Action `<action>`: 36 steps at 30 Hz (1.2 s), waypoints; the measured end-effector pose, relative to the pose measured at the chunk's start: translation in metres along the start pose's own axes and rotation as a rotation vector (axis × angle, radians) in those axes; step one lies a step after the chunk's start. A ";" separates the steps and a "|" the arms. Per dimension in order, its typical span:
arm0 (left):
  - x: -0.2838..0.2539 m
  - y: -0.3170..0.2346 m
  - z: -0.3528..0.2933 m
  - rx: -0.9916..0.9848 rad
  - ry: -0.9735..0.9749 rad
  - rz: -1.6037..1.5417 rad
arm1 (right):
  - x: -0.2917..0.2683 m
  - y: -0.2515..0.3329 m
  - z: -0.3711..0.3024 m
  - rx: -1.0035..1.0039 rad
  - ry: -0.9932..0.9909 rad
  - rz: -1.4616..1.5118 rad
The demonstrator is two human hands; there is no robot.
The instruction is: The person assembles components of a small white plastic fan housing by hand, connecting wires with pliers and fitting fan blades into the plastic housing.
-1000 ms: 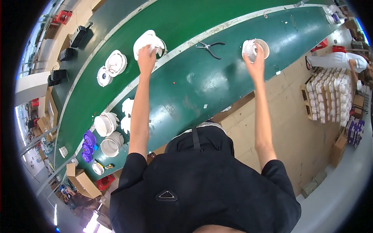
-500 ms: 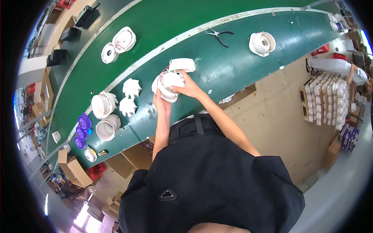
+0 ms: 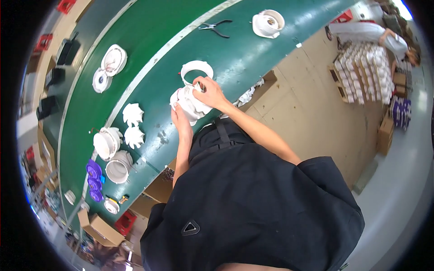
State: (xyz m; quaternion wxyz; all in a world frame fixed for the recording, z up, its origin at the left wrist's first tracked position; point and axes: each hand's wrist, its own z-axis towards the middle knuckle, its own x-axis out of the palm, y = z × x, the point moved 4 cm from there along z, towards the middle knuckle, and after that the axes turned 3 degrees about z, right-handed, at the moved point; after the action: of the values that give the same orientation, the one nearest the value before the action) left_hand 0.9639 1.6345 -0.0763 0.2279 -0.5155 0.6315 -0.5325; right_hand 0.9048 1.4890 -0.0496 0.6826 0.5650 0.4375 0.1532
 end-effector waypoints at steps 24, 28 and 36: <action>0.007 -0.026 -0.003 0.268 0.168 0.315 | -0.015 0.019 -0.027 0.040 0.388 0.129; 0.005 -0.026 0.000 0.254 0.165 0.318 | -0.010 0.021 -0.031 0.028 0.347 0.193; 0.006 -0.033 0.002 0.326 -0.011 0.482 | -0.001 0.011 -0.026 0.105 0.247 0.281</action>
State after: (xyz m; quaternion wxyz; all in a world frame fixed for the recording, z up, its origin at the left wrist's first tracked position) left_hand 0.9768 1.6315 -0.0454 0.4311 -0.3100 0.6408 -0.5545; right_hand 0.8877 1.5086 -0.0385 0.5650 0.6322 0.4423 0.2922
